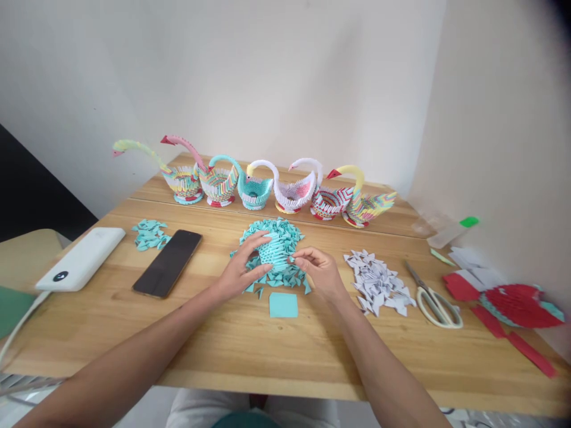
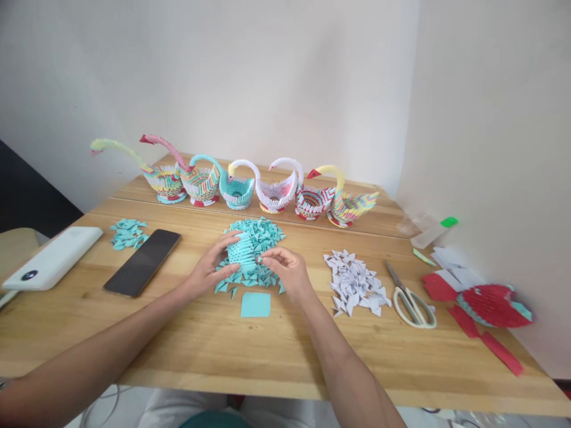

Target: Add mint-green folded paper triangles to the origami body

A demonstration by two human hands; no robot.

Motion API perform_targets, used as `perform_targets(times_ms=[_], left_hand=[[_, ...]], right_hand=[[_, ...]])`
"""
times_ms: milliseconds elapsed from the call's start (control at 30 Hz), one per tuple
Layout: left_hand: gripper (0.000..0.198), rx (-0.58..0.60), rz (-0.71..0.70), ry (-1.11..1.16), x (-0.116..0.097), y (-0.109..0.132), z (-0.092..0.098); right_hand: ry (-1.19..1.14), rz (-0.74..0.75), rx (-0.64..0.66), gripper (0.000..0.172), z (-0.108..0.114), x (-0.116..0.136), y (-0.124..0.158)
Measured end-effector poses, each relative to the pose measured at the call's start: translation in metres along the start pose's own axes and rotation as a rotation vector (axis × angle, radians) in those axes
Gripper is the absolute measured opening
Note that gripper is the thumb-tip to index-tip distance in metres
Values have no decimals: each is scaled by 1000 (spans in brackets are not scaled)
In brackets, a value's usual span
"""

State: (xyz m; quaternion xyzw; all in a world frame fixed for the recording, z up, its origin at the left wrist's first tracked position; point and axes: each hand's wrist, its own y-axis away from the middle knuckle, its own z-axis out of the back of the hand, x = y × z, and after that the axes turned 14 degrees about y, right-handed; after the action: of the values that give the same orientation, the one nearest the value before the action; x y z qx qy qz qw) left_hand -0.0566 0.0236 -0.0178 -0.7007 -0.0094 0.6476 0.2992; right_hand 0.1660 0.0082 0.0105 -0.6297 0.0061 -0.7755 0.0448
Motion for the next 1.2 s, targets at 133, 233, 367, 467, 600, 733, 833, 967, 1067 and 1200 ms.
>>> perform_targets(times_ms=[133,233,367,467,600,733,833,967,1067,1200], left_hand=[[52,6,-23,-37,-1,-1,0],[51,11,-42,-53,-3,-1,0],[51,21,-70,-72,-5,-2,0],[51,43,-101,-97,-4,-2,1],[52,58,-127,-122,-4,-2,1],[51,52,-134,-138,-6,-2,1],[50,53,-138,-152,-9,-3,1],[50,56,-156,-144,-10,-3,2],[50,64,-163,-158,-9,-3,2],[51,87,-186,-200,-7,-2,2]], right_hand=[[18,-4,-6,37,-1,1,-1],[25,-2,2,37,-1,0,-1],[29,-11,2,38,-1,0,-1],[15,-19,7,39,-2,1,-1],[2,-33,12,40,-3,5,0],[-1,-45,7,40,-4,8,1],[6,-48,13,40,-3,8,1],[12,-47,43,39,-3,5,0],[-21,-53,79,41,-1,4,0],[52,-25,127,49,0,7,3]])
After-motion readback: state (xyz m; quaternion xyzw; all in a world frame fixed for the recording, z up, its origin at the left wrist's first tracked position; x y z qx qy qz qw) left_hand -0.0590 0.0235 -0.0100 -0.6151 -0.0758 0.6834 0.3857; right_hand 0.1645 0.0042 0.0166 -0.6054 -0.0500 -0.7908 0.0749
